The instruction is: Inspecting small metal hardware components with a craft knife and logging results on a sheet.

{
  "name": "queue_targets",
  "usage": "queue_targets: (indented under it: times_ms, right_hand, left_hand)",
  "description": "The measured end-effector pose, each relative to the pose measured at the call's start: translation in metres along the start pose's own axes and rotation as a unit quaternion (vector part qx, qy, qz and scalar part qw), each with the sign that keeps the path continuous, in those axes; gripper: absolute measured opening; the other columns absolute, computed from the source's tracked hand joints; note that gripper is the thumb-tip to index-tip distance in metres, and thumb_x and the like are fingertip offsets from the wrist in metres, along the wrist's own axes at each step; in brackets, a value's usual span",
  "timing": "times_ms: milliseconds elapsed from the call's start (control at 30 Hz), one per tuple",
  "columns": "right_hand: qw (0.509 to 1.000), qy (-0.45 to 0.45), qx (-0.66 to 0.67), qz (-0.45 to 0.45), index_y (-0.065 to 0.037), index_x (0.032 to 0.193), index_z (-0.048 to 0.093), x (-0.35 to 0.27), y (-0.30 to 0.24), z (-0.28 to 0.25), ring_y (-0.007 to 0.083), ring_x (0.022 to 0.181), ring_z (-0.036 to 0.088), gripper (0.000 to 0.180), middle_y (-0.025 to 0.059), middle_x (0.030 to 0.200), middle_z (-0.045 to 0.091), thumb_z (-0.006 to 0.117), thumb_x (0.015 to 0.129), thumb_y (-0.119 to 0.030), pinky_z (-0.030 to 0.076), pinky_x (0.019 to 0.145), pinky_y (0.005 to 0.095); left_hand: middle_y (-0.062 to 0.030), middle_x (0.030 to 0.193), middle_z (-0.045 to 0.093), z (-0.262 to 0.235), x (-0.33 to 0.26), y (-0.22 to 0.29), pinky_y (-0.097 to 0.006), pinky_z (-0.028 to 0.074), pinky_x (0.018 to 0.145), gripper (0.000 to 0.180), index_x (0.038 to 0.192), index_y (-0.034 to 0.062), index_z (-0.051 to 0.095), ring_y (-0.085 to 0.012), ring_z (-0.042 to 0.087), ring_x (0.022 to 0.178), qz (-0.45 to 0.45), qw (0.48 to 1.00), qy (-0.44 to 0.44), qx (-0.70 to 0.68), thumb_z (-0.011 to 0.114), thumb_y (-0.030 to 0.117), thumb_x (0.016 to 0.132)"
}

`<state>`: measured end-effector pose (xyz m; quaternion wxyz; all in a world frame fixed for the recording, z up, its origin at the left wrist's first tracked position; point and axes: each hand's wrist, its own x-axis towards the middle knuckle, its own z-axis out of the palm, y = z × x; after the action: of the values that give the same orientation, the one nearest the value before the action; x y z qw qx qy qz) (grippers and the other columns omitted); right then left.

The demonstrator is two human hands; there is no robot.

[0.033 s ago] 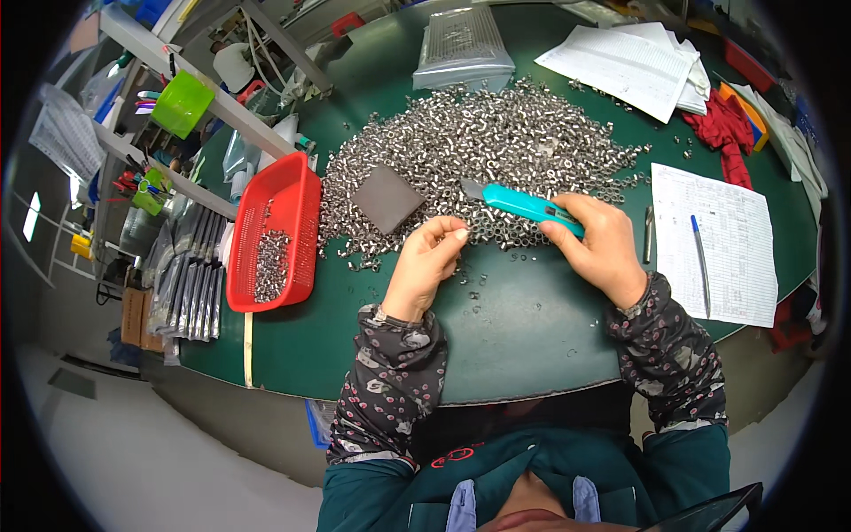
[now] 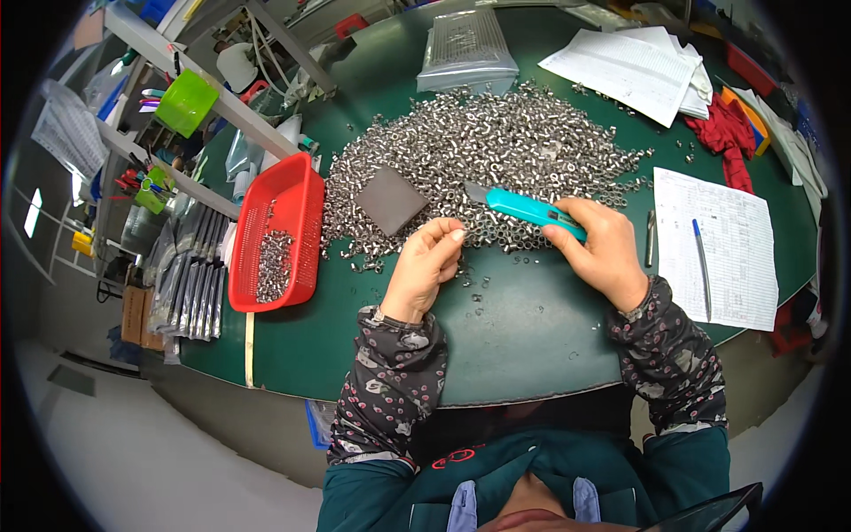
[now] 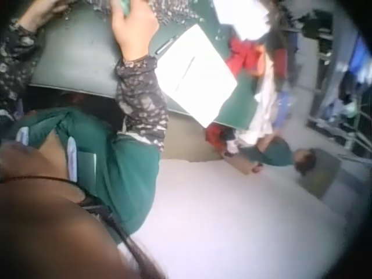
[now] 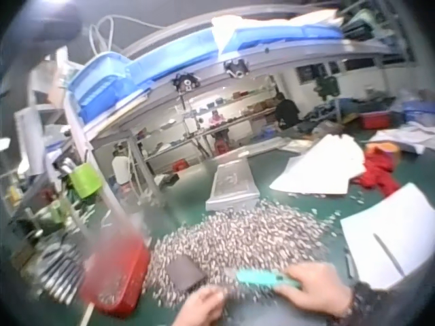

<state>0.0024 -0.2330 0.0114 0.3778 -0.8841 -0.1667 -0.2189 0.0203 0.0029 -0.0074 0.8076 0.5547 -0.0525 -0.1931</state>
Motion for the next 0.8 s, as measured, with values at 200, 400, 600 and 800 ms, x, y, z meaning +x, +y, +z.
queue_targets:
  times_ms: [200, 400, 600, 800]
  right_hand:
    - [1.0, -0.018, -0.008, -0.013, -0.003, 0.085, 0.059, -0.0019, -0.0037, -0.0013, 0.0289, 0.062, 0.056, 0.028, 0.0109, 0.071, 0.058, 0.061, 0.074, -0.028, 0.043, 0.054, 0.036]
    - [0.999, -0.041, 0.007, -0.021, -0.004, 0.085, 0.059, -0.002, -0.0059, -0.0001, 0.0282, 0.063, 0.057, 0.025, 0.011, 0.071, 0.058, 0.061, 0.073, -0.026, 0.043, 0.054, 0.0355]
    - [0.997, -0.071, 0.023, -0.005, -0.004, 0.085, 0.06, -0.0017, -0.0067, 0.0005, 0.0284, 0.063, 0.057, 0.025, 0.0112, 0.072, 0.059, 0.061, 0.073, -0.026, 0.044, 0.055, 0.0356]
    - [0.995, -0.099, 0.019, -0.01, -0.006, 0.083, 0.06, -0.0029, -0.0041, 0.0021, 0.0292, 0.062, 0.056, 0.026, 0.0116, 0.069, 0.058, 0.059, 0.074, -0.03, 0.043, 0.054, 0.0373]
  left_hand:
    - [-0.0069, 0.089, 0.052, -0.0006, -0.0022, 0.0019, -0.014, 0.026, 0.04, 0.009, 0.093, 0.0065, 0.05, -0.004, 0.033, 0.053, 0.025, 0.992, -0.029, -0.117, 0.045, 0.011, 0.088]
    - [-0.0063, 0.085, 0.055, 0.0013, 0.0007, 0.0044, -0.013, 0.027, 0.038, 0.014, 0.1, 0.0045, 0.049, -0.0022, 0.034, 0.05, 0.058, 0.991, -0.014, -0.119, 0.044, 0.007, 0.088]
    - [-0.0054, 0.084, 0.055, -0.0024, 0.0007, 0.002, -0.012, 0.027, 0.037, 0.017, 0.102, 0.0022, 0.052, -0.0011, 0.035, 0.05, 0.07, 0.992, 0.015, -0.105, 0.045, 0.009, 0.088]
    - [-0.0034, 0.079, 0.053, -0.0043, 0.0012, -0.0008, -0.012, 0.026, 0.037, 0.016, 0.099, 0.0021, 0.052, -0.0011, 0.034, 0.049, 0.077, 0.99, 0.015, -0.113, 0.046, 0.012, 0.088]
